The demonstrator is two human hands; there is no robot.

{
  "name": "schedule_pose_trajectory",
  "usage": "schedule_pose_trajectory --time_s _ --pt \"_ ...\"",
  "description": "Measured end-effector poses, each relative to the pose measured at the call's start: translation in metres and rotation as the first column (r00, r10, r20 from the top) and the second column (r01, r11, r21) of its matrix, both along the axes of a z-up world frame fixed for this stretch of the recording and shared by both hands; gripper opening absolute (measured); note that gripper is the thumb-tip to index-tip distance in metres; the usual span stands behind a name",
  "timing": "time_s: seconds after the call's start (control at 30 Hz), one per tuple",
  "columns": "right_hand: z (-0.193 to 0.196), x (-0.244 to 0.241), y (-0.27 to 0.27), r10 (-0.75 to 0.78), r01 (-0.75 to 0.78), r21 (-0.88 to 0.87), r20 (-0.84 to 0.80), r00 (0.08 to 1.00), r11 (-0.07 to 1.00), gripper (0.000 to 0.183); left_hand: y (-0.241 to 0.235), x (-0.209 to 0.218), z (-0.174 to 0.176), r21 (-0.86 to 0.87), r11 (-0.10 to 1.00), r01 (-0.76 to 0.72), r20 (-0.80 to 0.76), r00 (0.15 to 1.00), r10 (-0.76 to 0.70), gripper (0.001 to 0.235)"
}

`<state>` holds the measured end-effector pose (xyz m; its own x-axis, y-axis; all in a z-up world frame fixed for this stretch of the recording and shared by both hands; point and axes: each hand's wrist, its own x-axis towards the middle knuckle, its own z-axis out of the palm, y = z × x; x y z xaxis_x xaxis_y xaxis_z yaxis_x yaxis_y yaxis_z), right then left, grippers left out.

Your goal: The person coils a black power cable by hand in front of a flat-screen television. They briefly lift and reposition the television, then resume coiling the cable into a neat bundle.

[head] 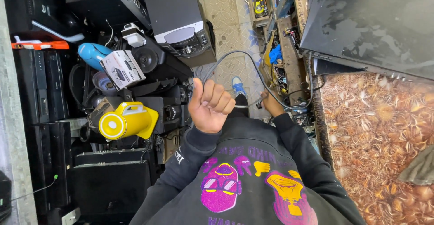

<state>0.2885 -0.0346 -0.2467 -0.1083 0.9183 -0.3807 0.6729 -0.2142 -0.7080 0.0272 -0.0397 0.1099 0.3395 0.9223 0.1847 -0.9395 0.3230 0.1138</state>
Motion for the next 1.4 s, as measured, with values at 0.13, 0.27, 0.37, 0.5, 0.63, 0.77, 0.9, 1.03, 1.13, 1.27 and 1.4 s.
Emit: schedule_pose_trajectory --time_s 0.13,0.27,0.37,0.5,0.63,0.77,0.9,1.03,1.13,1.27,1.4 --pt "0.045 0.009 0.028 -0.025 0.028 0.028 -0.106 0.994 0.999 0.052 0.001 0.002 -0.005 0.058 0.996 0.07 -0.046 0.997 -0.068 0.052" --pt "0.188 -0.024 0.037 0.038 -0.009 0.216 -0.132 0.991 0.976 0.041 0.0 -0.001 -0.01 0.07 0.995 0.072 -0.061 0.996 -0.068 0.049" --pt "0.203 -0.033 0.026 0.125 -0.039 0.213 -0.409 0.904 0.976 0.026 -0.004 -0.004 -0.011 0.1 0.993 0.068 -0.091 0.994 -0.059 0.046" --pt "0.136 -0.035 0.027 0.092 -0.134 -0.019 -0.63 0.771 0.991 0.03 -0.003 -0.005 -0.002 0.22 0.974 0.047 -0.229 0.974 0.004 0.043" --pt "0.102 -0.044 0.013 -0.009 0.027 0.021 -0.601 0.799 0.999 0.037 -0.006 0.0 -0.001 0.275 0.961 -0.036 -0.497 0.85 0.173 0.039" --pt "0.113 -0.033 0.005 -0.18 0.149 -0.103 -0.661 0.729 0.983 0.039 0.001 -0.007 -0.035 0.409 0.912 0.012 -0.776 0.53 0.341 0.045" --pt "0.18 -0.017 -0.009 -0.314 0.277 -0.242 -0.914 0.257 0.93 0.051 0.005 -0.02 -0.075 0.239 0.92 0.31 -0.97 0.032 0.241 0.029" --pt "0.223 0.003 -0.033 -0.255 0.41 -0.334 -0.938 -0.235 0.849 0.055 0.001 -0.028 -0.148 -0.079 0.891 0.446 -0.978 -0.207 0.018 0.02" --pt "0.233 0.023 -0.053 -0.223 0.552 -0.321 -0.945 -0.24 0.769 0.04 -0.005 -0.024 -0.215 -0.157 0.872 0.464 -0.983 -0.161 -0.092 0.019" --pt "0.269 0.016 -0.064 -0.279 0.543 -0.16 -0.949 0.144 0.824 0.032 0.007 0.014 -0.216 -0.195 0.786 0.586 -0.963 -0.266 -0.041 0.038" --pt "0.282 -0.015 -0.07 -0.208 0.468 -0.016 -0.909 0.362 0.883 0.029 0.027 0.08 -0.156 0.045 0.854 0.519 -0.97 0.228 -0.087 0.047"
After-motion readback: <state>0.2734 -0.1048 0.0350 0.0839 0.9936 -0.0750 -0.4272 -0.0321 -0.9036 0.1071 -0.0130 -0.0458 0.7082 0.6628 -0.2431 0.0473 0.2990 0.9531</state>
